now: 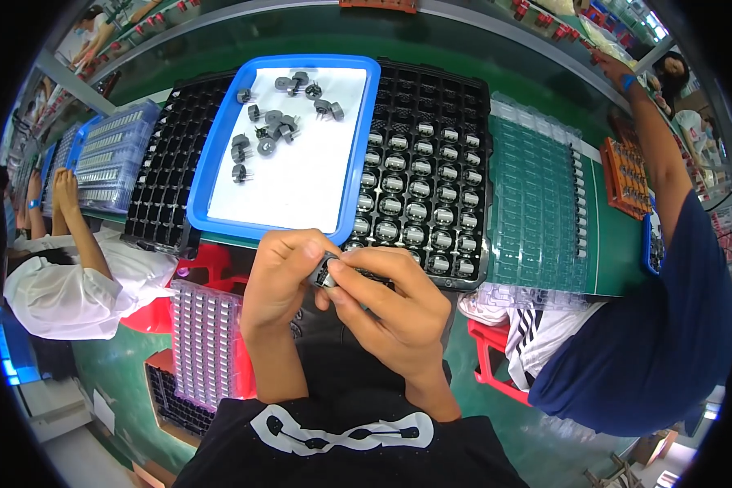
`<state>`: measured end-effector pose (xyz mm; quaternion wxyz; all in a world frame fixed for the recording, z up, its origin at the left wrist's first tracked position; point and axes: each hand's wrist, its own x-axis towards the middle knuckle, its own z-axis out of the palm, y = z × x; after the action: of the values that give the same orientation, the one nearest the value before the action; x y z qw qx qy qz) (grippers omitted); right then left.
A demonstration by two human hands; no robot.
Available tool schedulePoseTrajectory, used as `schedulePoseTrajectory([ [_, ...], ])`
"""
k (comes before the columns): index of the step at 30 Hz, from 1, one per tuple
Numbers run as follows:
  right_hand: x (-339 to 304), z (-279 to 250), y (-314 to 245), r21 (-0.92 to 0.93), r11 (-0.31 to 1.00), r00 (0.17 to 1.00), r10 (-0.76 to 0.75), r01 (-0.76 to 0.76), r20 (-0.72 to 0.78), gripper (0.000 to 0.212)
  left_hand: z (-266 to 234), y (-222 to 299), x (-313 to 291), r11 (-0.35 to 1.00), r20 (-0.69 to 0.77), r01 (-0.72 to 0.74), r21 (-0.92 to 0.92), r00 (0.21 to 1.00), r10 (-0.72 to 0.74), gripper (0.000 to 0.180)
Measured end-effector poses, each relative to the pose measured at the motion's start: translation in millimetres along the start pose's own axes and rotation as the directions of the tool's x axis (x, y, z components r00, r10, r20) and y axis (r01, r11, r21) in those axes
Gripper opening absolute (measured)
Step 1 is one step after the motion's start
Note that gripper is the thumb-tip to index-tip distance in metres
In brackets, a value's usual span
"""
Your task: The person sorts small electronic components by hand from a central blue tray into a grid-based storage tray, placing them into individual compartments on an assembly line.
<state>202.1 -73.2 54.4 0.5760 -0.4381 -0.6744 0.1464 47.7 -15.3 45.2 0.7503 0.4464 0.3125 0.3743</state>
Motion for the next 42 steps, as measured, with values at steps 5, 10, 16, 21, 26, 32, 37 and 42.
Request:
schedulePoseTrajectory([
  [5,-2.9,5.1,7.5,-0.071,0.996,0.998,-0.059,0.056,-0.036,0.029,-2.6,-4.7,3.8,1.000,0.015,-0.014,0.008,1.000,0.014,0.041],
  [10,-4.1,6.4,10.1,-0.069,0.996,0.998,-0.055,0.052,-0.042,0.026,-2.1,-4.8,4.9,1.000,0.020,0.009,0.000,1.000,-0.009,0.041],
  [16,-4.9,8.8,11.6,-0.059,0.997,0.997,-0.055,0.052,-0.048,0.025,-3.7,-6.4,6.4,1.000,0.018,0.018,-0.001,1.000,-0.018,0.040],
  [21,-11.4,16.5,17.4,-0.110,0.989,0.984,-0.114,0.099,-0.138,0.021,0.6,-3.0,8.0,1.000,0.008,0.013,-0.023,1.000,-0.012,0.039],
  [26,-22.6,29.5,27.2,-0.115,0.989,0.970,-0.116,0.093,-0.216,0.019,-1.5,-5.5,8.6,0.998,-0.027,0.050,-0.049,0.998,-0.052,0.034],
  [32,-23.7,31.5,25.8,-0.041,0.996,0.961,-0.087,0.079,-0.261,0.017,-1.5,-5.9,8.9,0.994,0.006,0.076,-0.081,0.997,-0.076,0.035],
  [37,-25.2,30.0,26.0,0.001,0.999,0.962,-0.051,0.053,-0.269,0.017,-1.7,-7.2,10.6,0.990,0.029,0.080,-0.117,0.997,-0.077,0.033],
  [42,-22.8,25.0,24.1,-0.042,0.995,0.972,-0.099,0.092,-0.215,0.017,-0.8,-3.1,9.9,0.991,0.012,0.100,-0.087,0.995,-0.100,0.031],
])
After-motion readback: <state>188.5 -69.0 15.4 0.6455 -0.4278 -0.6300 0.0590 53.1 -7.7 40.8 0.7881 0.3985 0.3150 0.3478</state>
